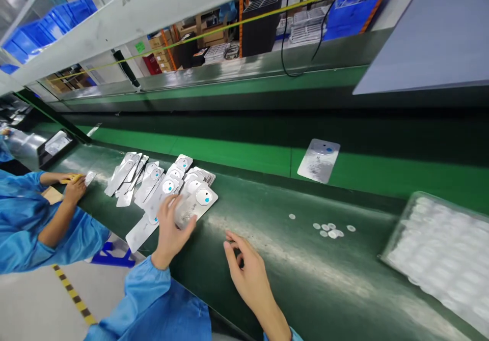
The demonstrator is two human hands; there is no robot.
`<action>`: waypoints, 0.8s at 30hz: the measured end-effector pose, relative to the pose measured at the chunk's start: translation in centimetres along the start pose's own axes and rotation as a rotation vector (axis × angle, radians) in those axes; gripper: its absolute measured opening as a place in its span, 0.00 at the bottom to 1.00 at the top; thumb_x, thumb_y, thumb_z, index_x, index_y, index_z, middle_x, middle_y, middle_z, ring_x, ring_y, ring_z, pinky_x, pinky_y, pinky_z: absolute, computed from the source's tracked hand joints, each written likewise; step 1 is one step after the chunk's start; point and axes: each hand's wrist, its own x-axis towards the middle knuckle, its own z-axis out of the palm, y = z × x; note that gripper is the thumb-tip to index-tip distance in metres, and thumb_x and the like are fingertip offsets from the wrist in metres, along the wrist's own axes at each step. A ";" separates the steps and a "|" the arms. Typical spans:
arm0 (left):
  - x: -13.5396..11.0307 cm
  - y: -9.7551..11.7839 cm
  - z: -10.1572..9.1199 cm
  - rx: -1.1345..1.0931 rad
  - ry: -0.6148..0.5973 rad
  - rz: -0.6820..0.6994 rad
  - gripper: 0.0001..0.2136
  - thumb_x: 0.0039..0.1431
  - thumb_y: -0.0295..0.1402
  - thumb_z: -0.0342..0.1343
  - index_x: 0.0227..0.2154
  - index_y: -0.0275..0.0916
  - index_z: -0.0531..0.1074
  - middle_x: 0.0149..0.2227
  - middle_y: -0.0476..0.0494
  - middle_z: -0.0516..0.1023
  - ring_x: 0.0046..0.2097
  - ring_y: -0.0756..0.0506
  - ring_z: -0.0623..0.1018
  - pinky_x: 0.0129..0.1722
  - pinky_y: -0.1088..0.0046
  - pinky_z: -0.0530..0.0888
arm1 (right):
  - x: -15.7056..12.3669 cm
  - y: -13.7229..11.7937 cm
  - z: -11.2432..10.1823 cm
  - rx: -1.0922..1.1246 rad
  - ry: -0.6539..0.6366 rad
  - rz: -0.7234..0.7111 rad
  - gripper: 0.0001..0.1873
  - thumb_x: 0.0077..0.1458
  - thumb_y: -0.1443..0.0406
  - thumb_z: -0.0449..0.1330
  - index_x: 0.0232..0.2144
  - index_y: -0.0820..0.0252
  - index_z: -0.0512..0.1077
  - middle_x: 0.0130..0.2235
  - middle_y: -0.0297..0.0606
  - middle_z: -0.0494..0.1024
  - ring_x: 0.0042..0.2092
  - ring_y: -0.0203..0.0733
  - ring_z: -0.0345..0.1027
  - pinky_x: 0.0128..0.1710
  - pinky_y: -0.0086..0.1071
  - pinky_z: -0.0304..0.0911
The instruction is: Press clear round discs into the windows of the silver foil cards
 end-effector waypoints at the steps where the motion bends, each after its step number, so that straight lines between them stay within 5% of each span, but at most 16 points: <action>1: -0.6 -1.7 -1.2 0.056 0.016 -0.045 0.32 0.62 0.40 0.63 0.66 0.42 0.61 0.64 0.29 0.66 0.67 0.30 0.66 0.66 0.45 0.61 | 0.0 0.1 0.2 -0.003 0.004 -0.018 0.26 0.66 0.46 0.56 0.46 0.59 0.80 0.45 0.49 0.84 0.33 0.45 0.77 0.27 0.34 0.72; 5: -3.1 -9.6 -6.0 0.190 -0.116 -0.336 0.51 0.49 0.51 0.70 0.69 0.29 0.55 0.64 0.18 0.66 0.66 0.21 0.66 0.62 0.38 0.65 | -0.6 0.8 0.5 -0.063 -0.011 -0.061 0.23 0.68 0.49 0.55 0.45 0.57 0.80 0.44 0.46 0.83 0.28 0.41 0.72 0.25 0.34 0.69; 9: -3.7 -13.4 -7.8 0.070 -0.193 -0.443 0.47 0.43 0.49 0.73 0.65 0.35 0.64 0.52 0.31 0.77 0.56 0.27 0.76 0.58 0.44 0.71 | -0.5 0.9 1.3 -0.170 -0.046 -0.131 0.21 0.71 0.52 0.51 0.48 0.57 0.78 0.45 0.45 0.82 0.33 0.44 0.74 0.27 0.35 0.70; 13: -2.4 -12.9 -6.0 -0.014 -0.164 -0.398 0.44 0.50 0.48 0.69 0.68 0.40 0.59 0.52 0.37 0.76 0.55 0.34 0.76 0.59 0.50 0.71 | 0.2 -0.4 3.7 -0.414 0.024 -0.349 0.21 0.72 0.56 0.49 0.53 0.58 0.75 0.53 0.52 0.78 0.52 0.58 0.73 0.48 0.49 0.71; 16: -1.1 -11.8 -4.1 -0.066 -0.044 -0.389 0.45 0.56 0.48 0.66 0.71 0.38 0.52 0.57 0.32 0.72 0.60 0.34 0.73 0.61 0.52 0.69 | 1.0 -1.7 5.5 -0.564 0.027 -0.448 0.21 0.72 0.58 0.49 0.59 0.59 0.71 0.61 0.57 0.71 0.60 0.65 0.65 0.52 0.55 0.67; 21: 0.3 -8.5 -2.3 -0.042 0.188 -0.241 0.38 0.61 0.46 0.63 0.69 0.36 0.57 0.61 0.27 0.66 0.65 0.32 0.67 0.64 0.51 0.66 | 3.5 -2.2 6.3 -0.639 0.081 -0.406 0.26 0.71 0.57 0.50 0.65 0.65 0.64 0.68 0.64 0.61 0.66 0.69 0.58 0.56 0.57 0.62; 24: 0.3 -5.6 -1.4 0.037 0.130 -0.052 0.29 0.64 0.45 0.60 0.63 0.38 0.65 0.59 0.28 0.71 0.64 0.32 0.69 0.66 0.47 0.62 | 5.0 -1.5 6.3 -0.667 0.111 -0.370 0.26 0.72 0.58 0.49 0.64 0.68 0.63 0.68 0.66 0.61 0.67 0.67 0.57 0.56 0.57 0.58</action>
